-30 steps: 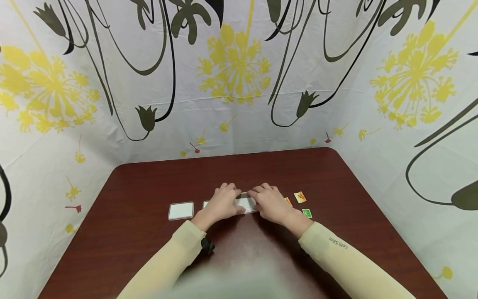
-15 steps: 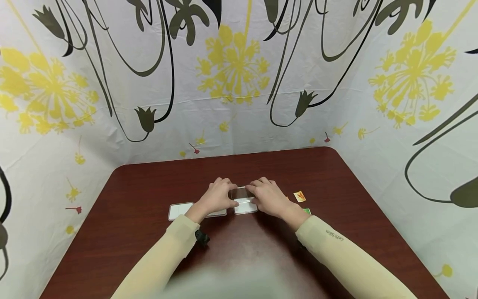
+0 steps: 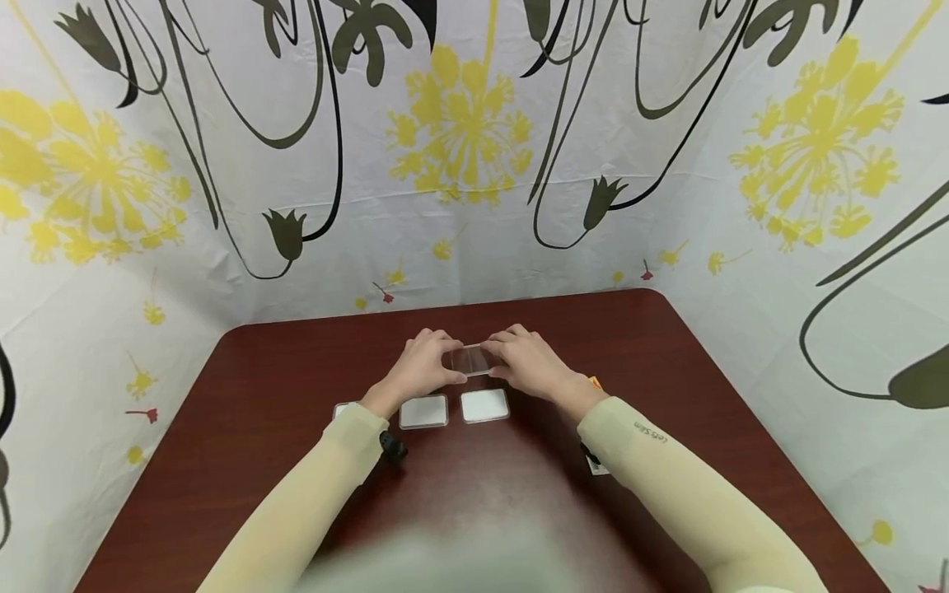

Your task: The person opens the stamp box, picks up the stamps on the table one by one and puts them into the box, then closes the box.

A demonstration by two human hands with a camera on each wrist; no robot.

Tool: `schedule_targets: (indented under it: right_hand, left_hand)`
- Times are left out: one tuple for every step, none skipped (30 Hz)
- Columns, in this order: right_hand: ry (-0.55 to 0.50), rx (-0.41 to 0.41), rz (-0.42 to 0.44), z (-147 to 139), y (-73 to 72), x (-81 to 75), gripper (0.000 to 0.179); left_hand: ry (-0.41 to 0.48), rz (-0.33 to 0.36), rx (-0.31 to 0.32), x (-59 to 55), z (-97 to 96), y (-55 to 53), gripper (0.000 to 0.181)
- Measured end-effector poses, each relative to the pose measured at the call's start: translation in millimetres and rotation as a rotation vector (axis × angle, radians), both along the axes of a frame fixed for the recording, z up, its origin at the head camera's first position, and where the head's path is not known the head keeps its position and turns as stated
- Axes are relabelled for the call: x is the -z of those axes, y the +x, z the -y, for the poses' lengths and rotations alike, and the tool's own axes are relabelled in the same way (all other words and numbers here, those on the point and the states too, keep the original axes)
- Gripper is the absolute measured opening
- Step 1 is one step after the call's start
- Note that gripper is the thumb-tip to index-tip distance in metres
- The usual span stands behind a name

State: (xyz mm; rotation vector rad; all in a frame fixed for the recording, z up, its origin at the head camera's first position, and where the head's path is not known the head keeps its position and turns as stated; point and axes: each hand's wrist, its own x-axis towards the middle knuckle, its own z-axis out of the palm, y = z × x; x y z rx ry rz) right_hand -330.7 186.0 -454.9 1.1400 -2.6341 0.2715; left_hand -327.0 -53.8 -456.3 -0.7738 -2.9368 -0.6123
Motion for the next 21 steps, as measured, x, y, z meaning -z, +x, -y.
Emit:
schedule_targets:
  right_hand:
    - [-0.002,0.004,0.012,-1,-2.8,-0.7,0.047]
    - [-0.004,0.012,0.03,-1,-5.4,-1.4,0.048]
    - [-0.004,0.021,0.048,-2,-8.2,-1.8,0.048]
    - [-0.002,0.03,0.063,-3,-11.1,-2.0,0.048]
    - [-0.001,0.038,0.078,-3,-13.6,-2.0,0.049]
    - [0.0,0.044,0.092,-4,-15.9,-1.9,0.049]
    - [0.002,0.046,0.101,-4,-18.7,-1.9,0.049]
    - [0.003,0.048,0.111,-3,-21.3,-1.7,0.049]
    - [0.008,0.052,0.12,-3,-23.8,-1.1,0.049]
    - [0.012,0.052,0.126,-3,-25.9,-0.4,0.049]
    - [0.018,0.052,0.131,-2,-27.8,0.6,0.05]
    - [0.026,0.052,0.135,-2,-29.4,1.9,0.05]
    - [0.036,0.054,0.14,-2,-30.8,3.3,0.05]
    - [0.044,0.054,0.145,-2,-32.1,4.8,0.05]
    - [0.054,0.057,0.152,-2,-33.1,6.5,0.05]
    - [0.062,0.057,0.156,-2,-33.9,8.3,0.05]
    - [0.067,0.059,0.164,-1,-34.6,10.1,0.049]
    - [0.07,0.062,0.175,-1,-35.3,11.6,0.049]
    - [0.073,0.067,0.187,-1,-35.9,13.1,0.049]
    - [0.075,0.068,0.197,0,-36.5,14.4,0.049]
    - [0.08,0.073,0.206,0,-37.3,16.0,0.049]
  left_hand:
    - [0.007,-0.006,-0.001,0.0,0.2,-2.3,0.061]
    - [0.014,-0.01,-0.005,0.1,0.2,-4.7,0.061]
    - [0.017,-0.014,-0.009,0.5,0.2,-7.0,0.061]
    - [0.018,-0.016,-0.014,0.7,0.2,-9.2,0.061]
    - [0.021,-0.017,-0.021,0.9,0.2,-11.1,0.061]
    - [0.025,-0.014,-0.025,1.1,-0.1,-12.9,0.061]
    - [0.024,-0.013,-0.032,1.5,0.5,-14.7,0.06]
    - [0.026,-0.014,-0.037,2.1,0.9,-16.5,0.06]
    - [0.024,-0.015,-0.041,2.8,1.3,-18.1,0.06]
    - [0.023,-0.016,-0.045,3.7,1.3,-19.6,0.06]
    - [0.018,-0.017,-0.046,5.2,1.1,-21.1,0.06]
    - [0.01,-0.016,-0.048,6.6,1.0,-22.4,0.06]
    - [0.002,-0.017,-0.049,8.5,0.7,-23.7,0.059]
    - [-0.006,-0.015,-0.05,10.2,0.5,-24.7,0.059]
    - [-0.016,-0.014,-0.05,12.3,0.1,-25.7,0.059]
    - [-0.021,-0.011,-0.049,14.3,-0.3,-26.5,0.058]
    - [-0.023,-0.006,-0.048,16.1,-0.8,-27.1,0.058]
    - [-0.023,-0.001,-0.048,17.9,-1.1,-27.7,0.058]
    - [-0.022,0.004,-0.049,19.8,-1.7,-28.2,0.058]
    - [-0.025,0.01,-0.05,21.7,-1.9,-28.5,0.058]
    - [-0.026,0.017,-0.055,23.5,-2.3,-28.7,0.058]
